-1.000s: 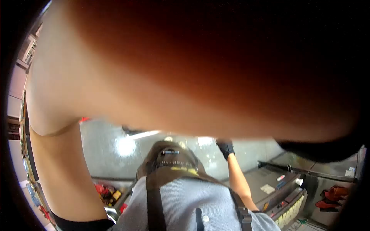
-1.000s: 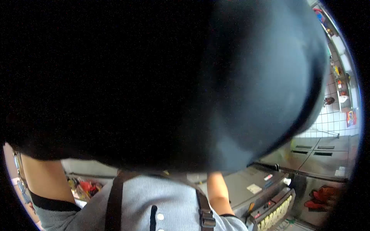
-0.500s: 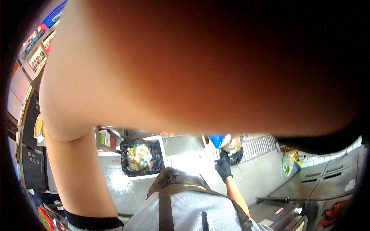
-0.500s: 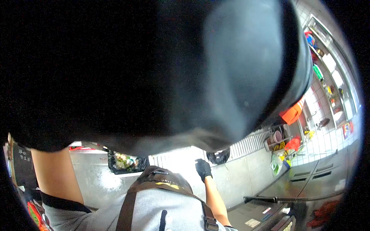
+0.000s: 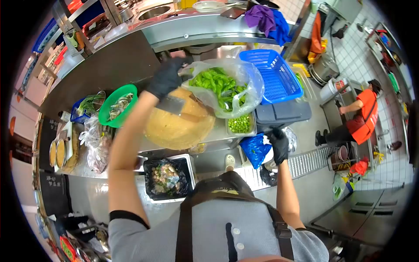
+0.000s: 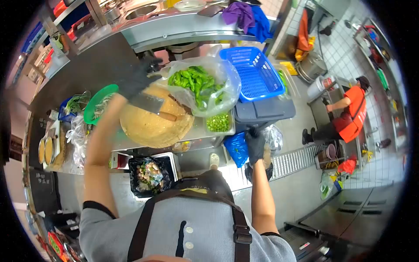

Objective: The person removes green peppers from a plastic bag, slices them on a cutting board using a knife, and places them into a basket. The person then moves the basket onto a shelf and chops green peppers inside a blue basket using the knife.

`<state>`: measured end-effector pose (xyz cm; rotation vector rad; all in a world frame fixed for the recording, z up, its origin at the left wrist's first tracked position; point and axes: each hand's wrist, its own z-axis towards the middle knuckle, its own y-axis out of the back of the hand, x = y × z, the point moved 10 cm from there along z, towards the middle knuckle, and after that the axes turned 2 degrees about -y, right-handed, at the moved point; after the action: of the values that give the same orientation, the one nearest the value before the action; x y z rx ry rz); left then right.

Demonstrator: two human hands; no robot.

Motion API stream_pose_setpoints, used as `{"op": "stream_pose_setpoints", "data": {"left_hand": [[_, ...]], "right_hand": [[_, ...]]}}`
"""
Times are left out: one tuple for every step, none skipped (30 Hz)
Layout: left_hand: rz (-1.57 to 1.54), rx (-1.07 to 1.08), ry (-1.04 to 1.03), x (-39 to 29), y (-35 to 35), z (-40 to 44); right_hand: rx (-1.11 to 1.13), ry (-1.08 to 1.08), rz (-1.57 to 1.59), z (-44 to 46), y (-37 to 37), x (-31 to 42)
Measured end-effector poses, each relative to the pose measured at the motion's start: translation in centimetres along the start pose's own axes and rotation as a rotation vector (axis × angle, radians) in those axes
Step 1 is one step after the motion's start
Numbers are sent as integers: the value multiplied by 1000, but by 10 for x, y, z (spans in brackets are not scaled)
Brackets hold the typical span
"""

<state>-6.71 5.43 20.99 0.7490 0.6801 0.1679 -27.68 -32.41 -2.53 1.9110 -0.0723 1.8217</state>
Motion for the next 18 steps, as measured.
{"op": "stream_pose_setpoints", "data": {"left_hand": [[160,-4,181,58,-31,-16],[493,27,287,73,-53,-23],[822,93,396,86,-74,-30],[935,46,362,88,-80,-26],[1048,2,330,93,-88,-25],[920,95,447,125,-98,-25],[787,177,557,160,-101,-19],[650,251,659,190,-108,-17],[368,78,683,189,-103,-10],[85,-97,694,181,-93,0],[-194,-277,688,170,-80,13],[-115,-309,606,125,-65,34],[-139,-252,518,109,-76,48],[-165,-191,434,95,-88,57],[-190,-129,347,79,-100,67],[-87,-64,263,46,-106,83],[11,5,177,15,-117,95],[12,-58,56,-5,-123,99]], "right_hand": [[-25,22,148,33,0,8],[-81,91,-6,61,0,39],[-84,134,-70,88,-5,57],[-87,316,-182,94,-11,121],[-82,380,-377,108,-25,152],[-77,448,-570,121,-41,176],[-78,524,-761,138,-54,189],[74,518,-830,162,-71,171],[227,507,-900,185,-90,137],[361,464,-785,214,-107,111],[489,404,-667,242,-123,85],[517,424,-473,251,-134,103],[547,434,-279,253,-143,125],[629,333,-173,245,-151,159],[680,378,-89,237,-168,183],[735,420,-4,229,-184,207],[754,607,62,223,-199,221],[887,715,30,220,-221,220]]}}
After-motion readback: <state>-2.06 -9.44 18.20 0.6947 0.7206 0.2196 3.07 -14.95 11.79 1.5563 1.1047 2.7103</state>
